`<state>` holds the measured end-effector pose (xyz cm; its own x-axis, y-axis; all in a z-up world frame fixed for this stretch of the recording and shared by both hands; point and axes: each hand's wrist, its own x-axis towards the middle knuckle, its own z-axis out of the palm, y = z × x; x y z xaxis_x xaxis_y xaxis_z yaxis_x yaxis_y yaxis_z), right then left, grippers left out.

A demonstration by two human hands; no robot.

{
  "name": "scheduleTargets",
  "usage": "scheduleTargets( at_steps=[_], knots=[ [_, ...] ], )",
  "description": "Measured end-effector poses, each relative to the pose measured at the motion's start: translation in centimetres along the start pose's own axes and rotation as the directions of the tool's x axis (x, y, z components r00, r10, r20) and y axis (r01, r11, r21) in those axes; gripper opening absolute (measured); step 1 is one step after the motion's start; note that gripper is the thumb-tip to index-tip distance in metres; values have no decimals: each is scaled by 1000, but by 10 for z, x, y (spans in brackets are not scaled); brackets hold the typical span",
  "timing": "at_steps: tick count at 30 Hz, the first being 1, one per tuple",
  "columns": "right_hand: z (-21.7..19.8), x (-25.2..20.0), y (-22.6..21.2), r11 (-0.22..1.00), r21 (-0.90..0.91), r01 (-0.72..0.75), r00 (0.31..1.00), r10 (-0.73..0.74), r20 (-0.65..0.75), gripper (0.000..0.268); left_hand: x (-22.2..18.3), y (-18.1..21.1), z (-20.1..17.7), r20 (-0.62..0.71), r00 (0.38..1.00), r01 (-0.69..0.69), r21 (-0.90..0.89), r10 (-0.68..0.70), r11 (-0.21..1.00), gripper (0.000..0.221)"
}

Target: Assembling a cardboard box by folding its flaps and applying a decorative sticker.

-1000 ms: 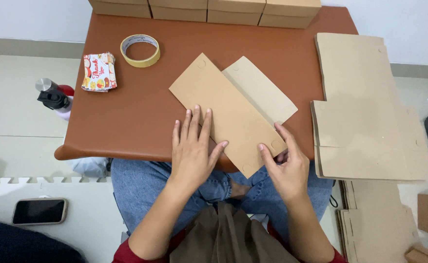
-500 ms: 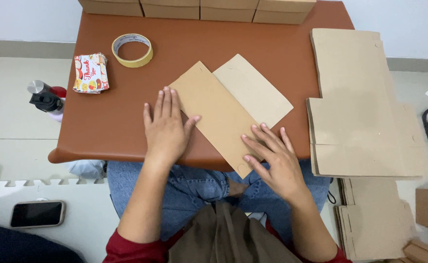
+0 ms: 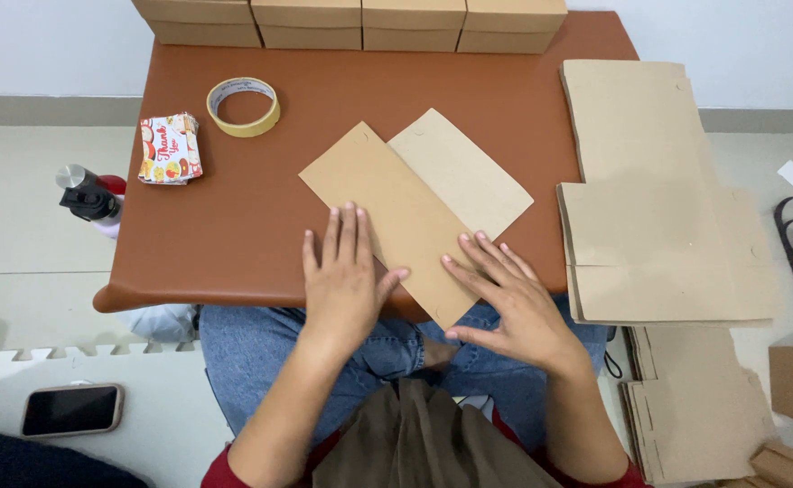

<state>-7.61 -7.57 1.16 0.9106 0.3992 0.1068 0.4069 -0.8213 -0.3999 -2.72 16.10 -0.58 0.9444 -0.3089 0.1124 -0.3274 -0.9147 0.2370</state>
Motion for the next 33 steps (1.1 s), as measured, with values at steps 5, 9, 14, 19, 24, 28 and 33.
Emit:
scheduleTargets(
  at_steps=[5, 9, 14, 19, 24, 28, 33],
  knots=[
    [7, -2, 10, 998, -37, 54, 998, -54, -13, 57, -16, 16, 7, -36, 996, -85, -115, 81, 990, 83],
    [20, 1, 3, 992, -120, 46, 995, -55, -78, 51, -7, 6, -4, -64, 994, -101, -246, 88, 964, 73],
    [38, 9, -40, 968, -205, 146, 979, -172, -113, 68, 22, -30, 18, -164, 984, -89, -123, 68, 988, 64],
    [27, 15, -28, 1000, 13, 1, 983, 2, -181, 56, 39, -43, 4, -60, 997, -49, -155, 40, 987, 62],
    [29, 15, 5, 917, 33, -398, 828, 374, -418, 69, 37, -27, 6, -13, 994, -113, -86, 113, 990, 48],
    [32, 25, -4, 962, 128, -241, 835, 272, -479, 62, 36, -1, 14, -18, 977, -212, -125, 212, 969, 53],
    [10, 41, -19, 975, -111, -193, 979, 198, 38, 74, 35, 0, 17, 9, 969, -245, -116, 248, 963, 59]
  ],
)
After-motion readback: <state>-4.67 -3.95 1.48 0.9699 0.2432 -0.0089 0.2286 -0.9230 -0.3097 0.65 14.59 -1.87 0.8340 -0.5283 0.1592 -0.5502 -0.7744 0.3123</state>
